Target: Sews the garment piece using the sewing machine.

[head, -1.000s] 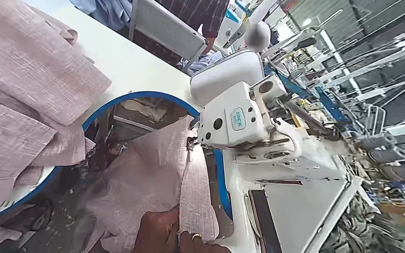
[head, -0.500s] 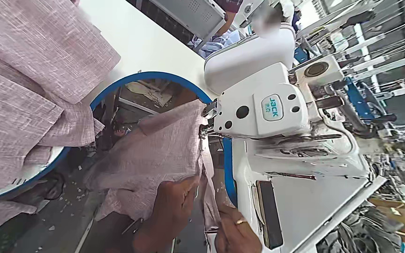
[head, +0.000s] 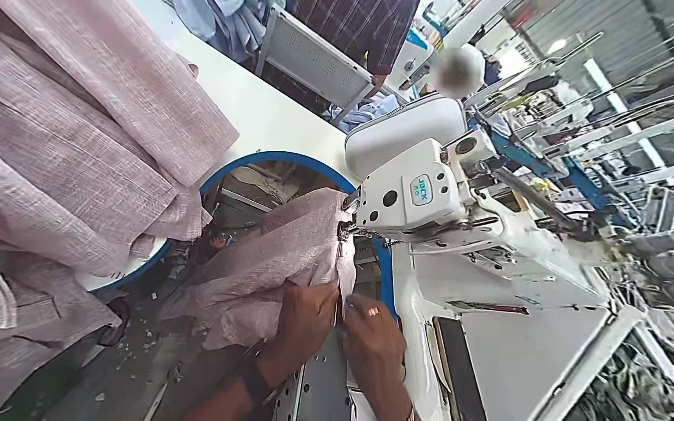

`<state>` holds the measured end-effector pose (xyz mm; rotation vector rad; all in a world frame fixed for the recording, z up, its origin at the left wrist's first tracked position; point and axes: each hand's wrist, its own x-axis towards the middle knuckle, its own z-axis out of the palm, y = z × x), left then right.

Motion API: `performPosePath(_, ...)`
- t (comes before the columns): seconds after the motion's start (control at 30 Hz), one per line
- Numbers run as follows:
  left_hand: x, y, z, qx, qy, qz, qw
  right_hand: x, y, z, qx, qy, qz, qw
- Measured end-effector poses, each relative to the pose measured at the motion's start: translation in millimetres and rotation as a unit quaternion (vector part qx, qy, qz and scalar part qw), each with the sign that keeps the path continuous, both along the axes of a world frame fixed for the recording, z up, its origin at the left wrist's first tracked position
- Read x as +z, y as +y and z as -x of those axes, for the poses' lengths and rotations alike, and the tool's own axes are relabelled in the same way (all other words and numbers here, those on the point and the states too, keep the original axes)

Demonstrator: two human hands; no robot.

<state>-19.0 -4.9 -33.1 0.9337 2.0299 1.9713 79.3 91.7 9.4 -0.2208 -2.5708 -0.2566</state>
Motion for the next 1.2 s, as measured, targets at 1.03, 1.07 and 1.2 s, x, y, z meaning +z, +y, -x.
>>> performPosePath(1.03,6,-21,-18,0.003,0.168,0.090,0.982,78,-36,-29,-0.032,-0.343,0.201,0.917)
performPosePath(1.07,5,-22,-18,-0.004,0.166,0.087,0.982,76,-37,-29,-0.032,-0.329,0.195,0.923)
performPosePath(1.2,4,-20,-11,-0.025,0.136,0.069,0.988,55,-37,-31,-0.046,-0.273,0.196,0.941)
